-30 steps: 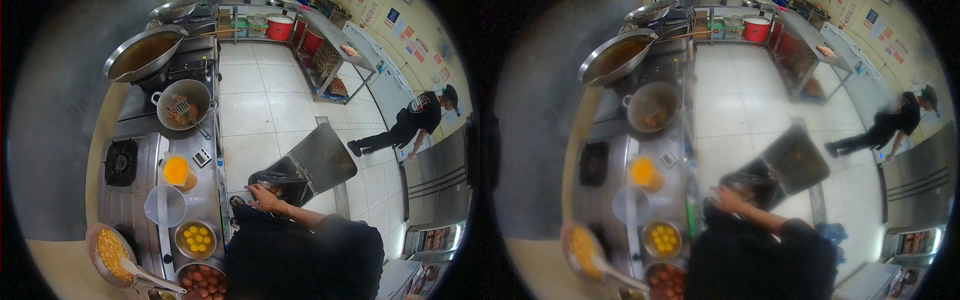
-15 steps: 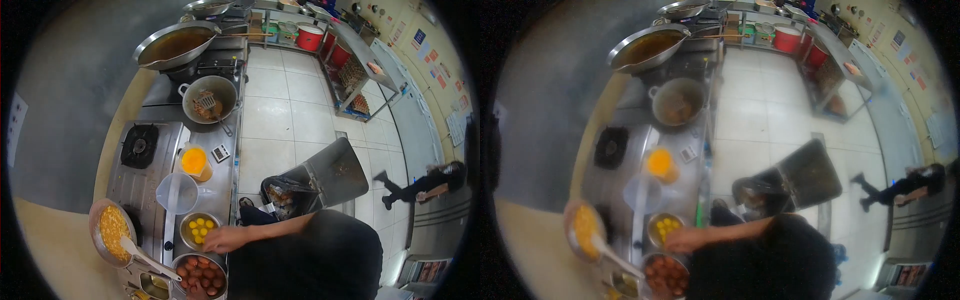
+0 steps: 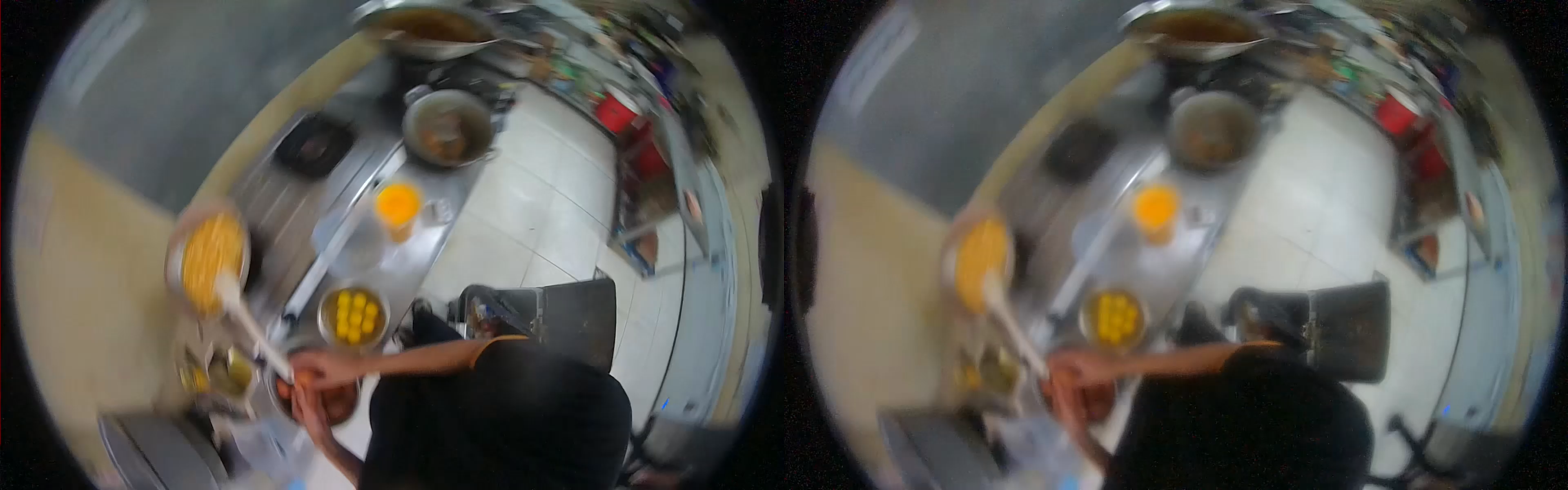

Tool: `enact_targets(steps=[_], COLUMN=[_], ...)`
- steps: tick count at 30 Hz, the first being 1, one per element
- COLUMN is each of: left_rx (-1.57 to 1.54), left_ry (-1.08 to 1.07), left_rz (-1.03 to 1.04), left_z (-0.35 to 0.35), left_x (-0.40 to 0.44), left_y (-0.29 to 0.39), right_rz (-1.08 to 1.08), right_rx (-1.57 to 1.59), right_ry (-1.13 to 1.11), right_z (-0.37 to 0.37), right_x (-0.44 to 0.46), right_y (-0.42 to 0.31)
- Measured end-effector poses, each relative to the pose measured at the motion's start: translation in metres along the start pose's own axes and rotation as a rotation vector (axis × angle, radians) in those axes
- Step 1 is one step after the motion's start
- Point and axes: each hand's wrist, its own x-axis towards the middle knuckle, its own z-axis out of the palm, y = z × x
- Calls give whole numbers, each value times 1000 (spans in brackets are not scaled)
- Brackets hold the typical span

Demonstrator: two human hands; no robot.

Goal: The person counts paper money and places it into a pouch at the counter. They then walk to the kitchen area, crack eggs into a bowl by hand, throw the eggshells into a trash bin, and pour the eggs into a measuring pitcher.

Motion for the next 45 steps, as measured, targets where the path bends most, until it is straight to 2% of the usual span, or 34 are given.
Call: enact_targets(steps=[1, 2, 3, 4, 5, 7, 9, 10, 13, 15, 16, 17, 18, 19, 20, 21, 22, 24, 26, 27, 29, 30, 32, 33, 35, 38, 43, 45], left_rx=[-40, -84, -101, -122, -325, -344, -414, -309, -271, -346, -235, -234, -100, 32, 242, 241, 313, 383, 616, 614, 745, 744, 1025, 1023, 1240, 1326, 1237, 1201], left_ry=[-42, 14, 111, 209, 138, -2, -101, -130, -173, -248, -211, -209, -280, -350, -363, -367, -430, -492, -441, -442, -551, -550, -563, -566, -527, -474, -488, -491], left_rz=[-9, 73, 30, -12, -48, -21, -30, 67, 52, 26, 80, 89, 101, 114, 228, 230, 220, 208, 385, 386, 557, 556, 739, 740, 846, 990, 990, 1019], left_z=[19, 27, 28, 31, 72, 91, 105, 117, 141, 145, 148, 150, 151, 155, 158, 154, 151, 147, 148, 146, 140, 141, 143, 143, 147, 149, 147, 146], left_x=[-13, -18, -10, -2, -20, -8, 0, 2, 9, 19, 19, 22, 23, 24, 24, 32, 43, 50, 52, 59, 79, 85, 93, 95, 103, 109, 114, 112], left_y=[15, 14, -1, -15, 15, -3, -8, -1, 15, 9, 17, 27, 36, 51, 69, 68, 62, 61, 71, 67, 55, 55, 53, 49, 42, 37, 41, 41], right_rz=[160, 264, 282, 120, 128, 129, 16, 2, -24, 190, 175, 363, 555, 554, 620, 685, 684, 366, 340, 317, 317, 315, 313, 307, 271, 220, 142, 20], right_rx=[29, -78, -13, -165, -226, -293, -391, -380, -505, -259, -252, 45, 342, 339, 382, 424, 420, 141, 107, 79, 24, -31, -64, -97, -100, -156, -413, -491], right_ry=[-23, -57, 15, 136, 106, 57, 136, 121, 182, 322, 315, 346, 371, 369, 292, 217, 217, 154, 115, 76, 38, 0, -19, -36, 4, 73, 61, 53], right_z=[-12, -25, -24, -23, -22, -32, -44, -49, -57, -62, -71, -84, -94, -103, -111, -114, -116, -119, -127, -130, -135, -137, -141, -141, -138, -135, -130, -131], right_x=[-1, -1, -5, -12, -11, -8, -6, -6, -18, -14, -8, -5, -5, -5, -5, -4, -2, 2, 3, 3, 5, 6, 7, 6, -3, -2, 1, -1], right_y=[-20, -36, -39, -37, -47, -66, -73, -70, -59, -49, -43, -39, -36, -33, -30, -29, -28, -27, -17, -13, -13, -12, -2, 5, 32, 40, 33, 36])
